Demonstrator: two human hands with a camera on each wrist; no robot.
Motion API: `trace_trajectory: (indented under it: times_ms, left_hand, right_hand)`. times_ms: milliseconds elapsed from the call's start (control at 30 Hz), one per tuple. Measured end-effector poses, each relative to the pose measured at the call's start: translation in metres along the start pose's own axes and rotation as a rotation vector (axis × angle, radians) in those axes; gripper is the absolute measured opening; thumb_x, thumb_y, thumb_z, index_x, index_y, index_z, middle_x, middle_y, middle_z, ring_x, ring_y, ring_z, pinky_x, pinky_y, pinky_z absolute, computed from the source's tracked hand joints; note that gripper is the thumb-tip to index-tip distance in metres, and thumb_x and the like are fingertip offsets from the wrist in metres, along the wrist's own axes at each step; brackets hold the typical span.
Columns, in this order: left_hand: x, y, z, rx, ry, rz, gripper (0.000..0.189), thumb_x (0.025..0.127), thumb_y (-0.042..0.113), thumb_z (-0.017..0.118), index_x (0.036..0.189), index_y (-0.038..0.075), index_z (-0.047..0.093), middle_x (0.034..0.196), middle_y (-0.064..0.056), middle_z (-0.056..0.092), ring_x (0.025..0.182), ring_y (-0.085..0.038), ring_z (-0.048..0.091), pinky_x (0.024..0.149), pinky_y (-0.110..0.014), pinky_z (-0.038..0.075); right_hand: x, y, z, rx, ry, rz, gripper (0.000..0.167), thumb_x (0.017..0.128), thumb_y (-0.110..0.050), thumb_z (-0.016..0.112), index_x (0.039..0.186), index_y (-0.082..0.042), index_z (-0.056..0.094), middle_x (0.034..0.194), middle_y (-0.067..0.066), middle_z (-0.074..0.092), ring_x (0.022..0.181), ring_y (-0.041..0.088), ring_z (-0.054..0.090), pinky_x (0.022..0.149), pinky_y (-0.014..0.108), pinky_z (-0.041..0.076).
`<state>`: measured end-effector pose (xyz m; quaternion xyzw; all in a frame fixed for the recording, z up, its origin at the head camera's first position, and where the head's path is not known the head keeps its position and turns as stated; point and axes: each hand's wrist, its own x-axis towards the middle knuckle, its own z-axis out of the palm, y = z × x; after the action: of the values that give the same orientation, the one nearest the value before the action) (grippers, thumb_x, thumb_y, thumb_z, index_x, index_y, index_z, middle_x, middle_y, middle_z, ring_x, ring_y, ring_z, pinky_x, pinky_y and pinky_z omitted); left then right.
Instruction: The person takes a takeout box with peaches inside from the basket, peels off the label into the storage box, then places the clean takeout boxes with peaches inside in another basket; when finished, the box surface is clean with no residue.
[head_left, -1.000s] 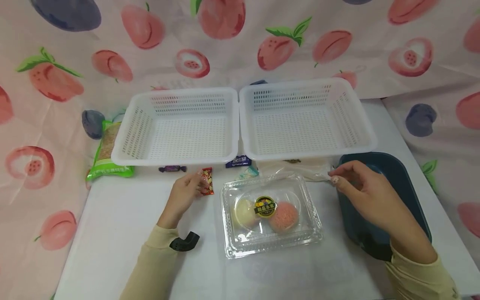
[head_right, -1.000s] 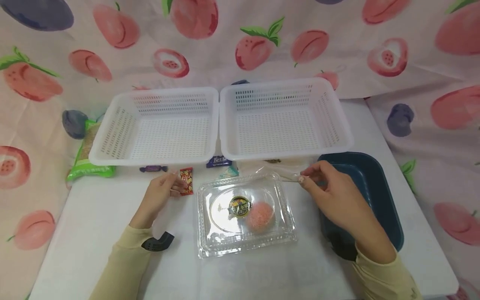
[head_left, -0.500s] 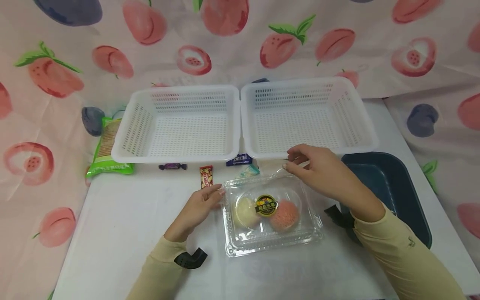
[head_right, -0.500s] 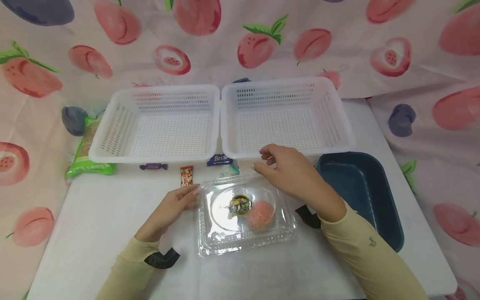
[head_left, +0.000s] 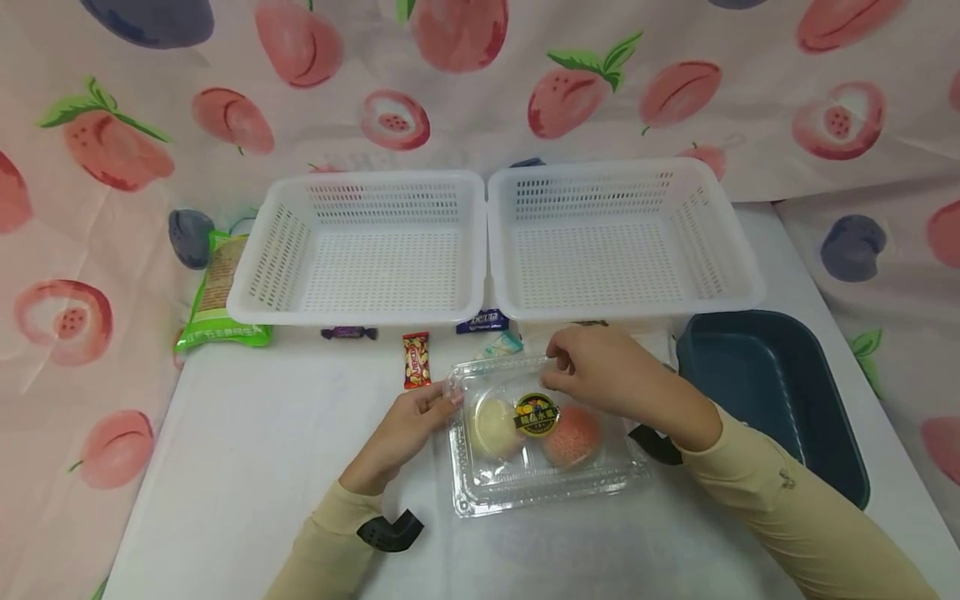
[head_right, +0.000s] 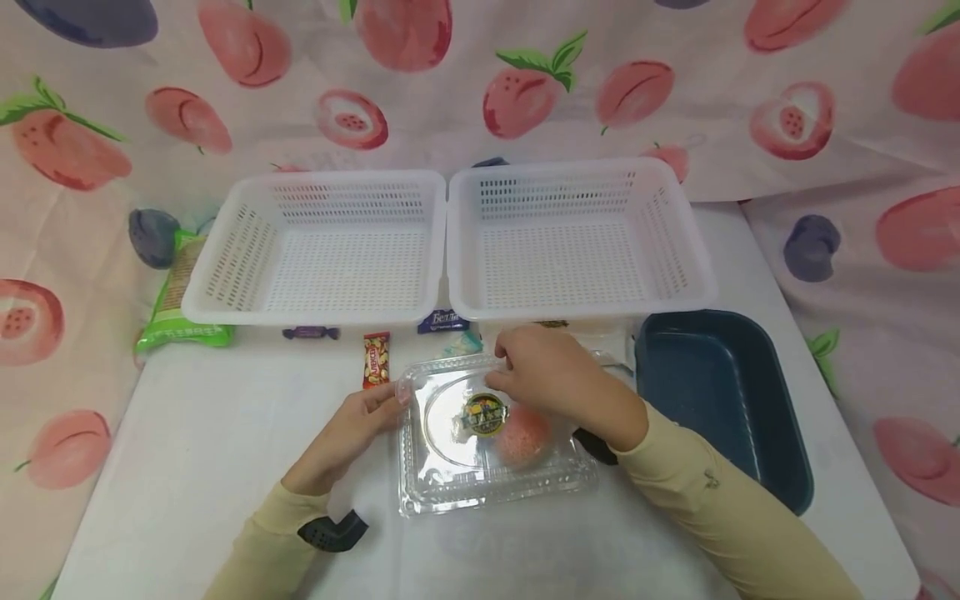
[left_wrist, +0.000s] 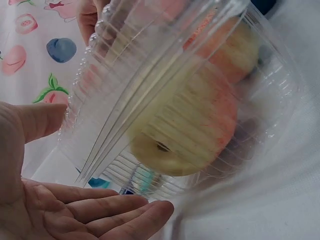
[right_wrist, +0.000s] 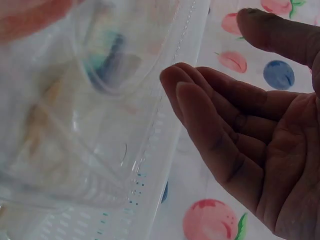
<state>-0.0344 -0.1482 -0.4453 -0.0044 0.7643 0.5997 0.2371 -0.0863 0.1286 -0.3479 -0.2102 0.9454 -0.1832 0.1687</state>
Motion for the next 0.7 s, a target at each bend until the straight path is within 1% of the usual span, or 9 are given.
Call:
trace_trajectory:
  times_ms: [167,233,400,533,600,700]
  left_hand:
    - [0.000,-0.001,0.002,-0.014,0.016,-0.004,0.051,0.107,0.027,0.057,0.147,-0.005,0.054,0.145,-0.021,0.062,0.136,-0.034,0.057,0.117,-0.057,0.041]
    - [0.000,0.000,0.002,0.001,0.028,-0.002,0.050,0.107,0.028,0.057,0.145,-0.005,0.056,0.143,-0.021,0.063,0.134,-0.034,0.059,0.115,-0.056,0.044]
    - [0.001,0.003,0.003,0.026,0.059,0.005,0.046,0.107,0.028,0.057,0.138,-0.005,0.062,0.138,-0.022,0.066,0.126,-0.031,0.062,0.107,-0.049,0.052]
    - [0.005,0.005,0.004,0.019,0.067,0.005,0.042,0.107,0.026,0.055,0.135,-0.005,0.064,0.131,-0.021,0.067,0.117,-0.025,0.063,0.098,-0.039,0.055]
    - [0.006,0.007,0.003,0.018,0.064,0.004,0.043,0.107,0.026,0.055,0.135,-0.006,0.063,0.130,-0.021,0.067,0.115,-0.024,0.063,0.097,-0.038,0.055]
    - [0.007,0.007,0.003,0.014,0.053,0.001,0.044,0.107,0.025,0.054,0.137,-0.007,0.061,0.132,-0.022,0.067,0.117,-0.026,0.064,0.100,-0.042,0.055]
  right_hand:
    - [0.001,-0.007,0.003,-0.051,-0.075,-0.008,0.027,0.092,-0.028,0.076,0.107,-0.005,0.075,0.095,0.001,0.073,0.081,0.015,0.062,0.077,0.038,0.056]
    - [0.001,-0.009,0.005,-0.086,-0.088,-0.028,0.026,0.091,-0.028,0.078,0.104,-0.006,0.075,0.094,0.002,0.073,0.079,0.015,0.061,0.076,0.037,0.055]
    - [0.000,-0.013,0.010,-0.208,-0.095,-0.103,0.022,0.089,-0.026,0.079,0.098,-0.007,0.073,0.089,0.002,0.071,0.075,0.015,0.058,0.072,0.036,0.054]
    - [0.001,-0.017,0.011,-0.266,-0.114,-0.114,0.020,0.090,-0.025,0.079,0.096,-0.008,0.072,0.085,0.000,0.066,0.072,0.015,0.055,0.067,0.034,0.051]
    - [0.002,-0.019,0.012,-0.284,-0.112,-0.127,0.017,0.089,-0.024,0.079,0.091,-0.009,0.071,0.082,-0.001,0.064,0.069,0.015,0.054,0.064,0.034,0.049]
    - [0.005,-0.021,0.015,-0.306,-0.107,-0.154,0.017,0.089,-0.022,0.078,0.082,-0.012,0.066,0.078,-0.002,0.059,0.066,0.015,0.052,0.059,0.034,0.046]
